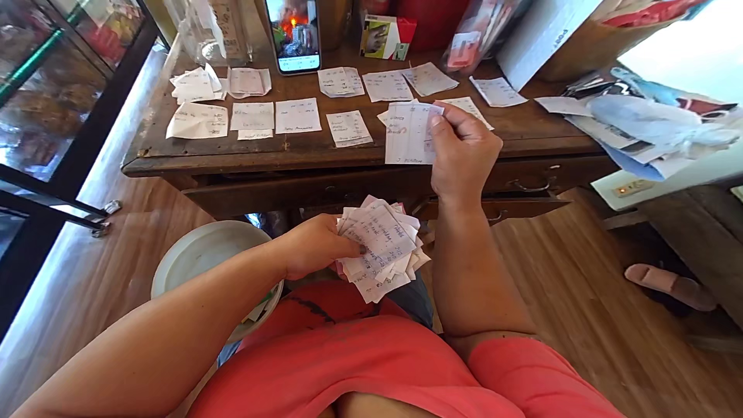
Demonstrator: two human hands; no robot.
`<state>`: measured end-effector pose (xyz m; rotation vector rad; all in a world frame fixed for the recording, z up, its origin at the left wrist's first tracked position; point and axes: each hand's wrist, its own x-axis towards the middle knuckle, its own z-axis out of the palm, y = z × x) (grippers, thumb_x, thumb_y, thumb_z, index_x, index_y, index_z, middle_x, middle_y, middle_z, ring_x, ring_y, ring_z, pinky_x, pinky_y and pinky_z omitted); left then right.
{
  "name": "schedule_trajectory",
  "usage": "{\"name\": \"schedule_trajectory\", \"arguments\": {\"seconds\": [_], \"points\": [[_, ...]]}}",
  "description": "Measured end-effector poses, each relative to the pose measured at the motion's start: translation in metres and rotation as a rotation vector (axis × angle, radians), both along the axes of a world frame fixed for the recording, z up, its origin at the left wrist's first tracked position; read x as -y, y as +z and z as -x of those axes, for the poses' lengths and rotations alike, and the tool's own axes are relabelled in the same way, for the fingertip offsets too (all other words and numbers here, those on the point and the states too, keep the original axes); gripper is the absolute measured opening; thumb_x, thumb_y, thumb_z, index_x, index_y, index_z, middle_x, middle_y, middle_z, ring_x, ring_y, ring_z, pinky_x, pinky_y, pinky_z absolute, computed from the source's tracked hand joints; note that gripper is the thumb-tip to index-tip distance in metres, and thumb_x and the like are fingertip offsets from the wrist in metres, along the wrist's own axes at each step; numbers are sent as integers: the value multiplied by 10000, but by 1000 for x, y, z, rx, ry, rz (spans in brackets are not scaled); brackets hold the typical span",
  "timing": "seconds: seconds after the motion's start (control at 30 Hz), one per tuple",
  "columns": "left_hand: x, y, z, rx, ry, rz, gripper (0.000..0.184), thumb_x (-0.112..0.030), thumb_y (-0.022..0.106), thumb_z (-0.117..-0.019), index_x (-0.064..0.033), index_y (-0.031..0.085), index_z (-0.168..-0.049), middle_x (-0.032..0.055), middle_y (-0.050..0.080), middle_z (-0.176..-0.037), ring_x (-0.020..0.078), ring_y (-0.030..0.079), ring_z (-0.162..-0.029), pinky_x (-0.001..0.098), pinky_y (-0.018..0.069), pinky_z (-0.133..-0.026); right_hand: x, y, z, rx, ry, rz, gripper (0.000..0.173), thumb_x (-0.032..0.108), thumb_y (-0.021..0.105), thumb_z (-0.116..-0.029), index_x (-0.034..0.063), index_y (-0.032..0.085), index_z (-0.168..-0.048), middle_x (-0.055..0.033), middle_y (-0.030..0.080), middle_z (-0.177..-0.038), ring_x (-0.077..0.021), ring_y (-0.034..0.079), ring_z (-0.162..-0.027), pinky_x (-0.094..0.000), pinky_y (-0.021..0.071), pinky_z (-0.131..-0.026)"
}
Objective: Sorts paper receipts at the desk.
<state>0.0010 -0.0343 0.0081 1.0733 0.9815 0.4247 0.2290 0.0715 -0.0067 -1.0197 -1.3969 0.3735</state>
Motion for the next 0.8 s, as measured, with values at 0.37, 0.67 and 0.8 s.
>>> {"name": "schedule_trajectory", "arguments": {"seconds": [0.37,0.67,0.8], "points": [[5,17,11,-166,-71,-306,187,-73,588,-1017,-34,647,-1189,19,688,-915,10,645,-729,195,548,-653,-7,52,10,-1,147,-78,184,105,609,-994,34,658,-1156,67,692,-1036,-9,668,-940,-242,572,-869],[7,31,57,-227,189,-724,313,-53,607,-1007,-68,650,-1316,47,717,-1102,61,680,-917,282,581,-822,-70,124,102,521,276,144,372,55,558,-949,39,651,-1309,-126,688,-1154,-125,665,-949,-323,553,-854],[-1,33,95,-293,352,-906,399,-43,616,-981,-98,629,-1376,26,678,-1304,51,668,-1089,296,563,-956,-87,123,139,530,325,289,327,37,577,-935,54,692,-1240,-126,687,-1157,-168,671,-980,-380,558,-870]]}}
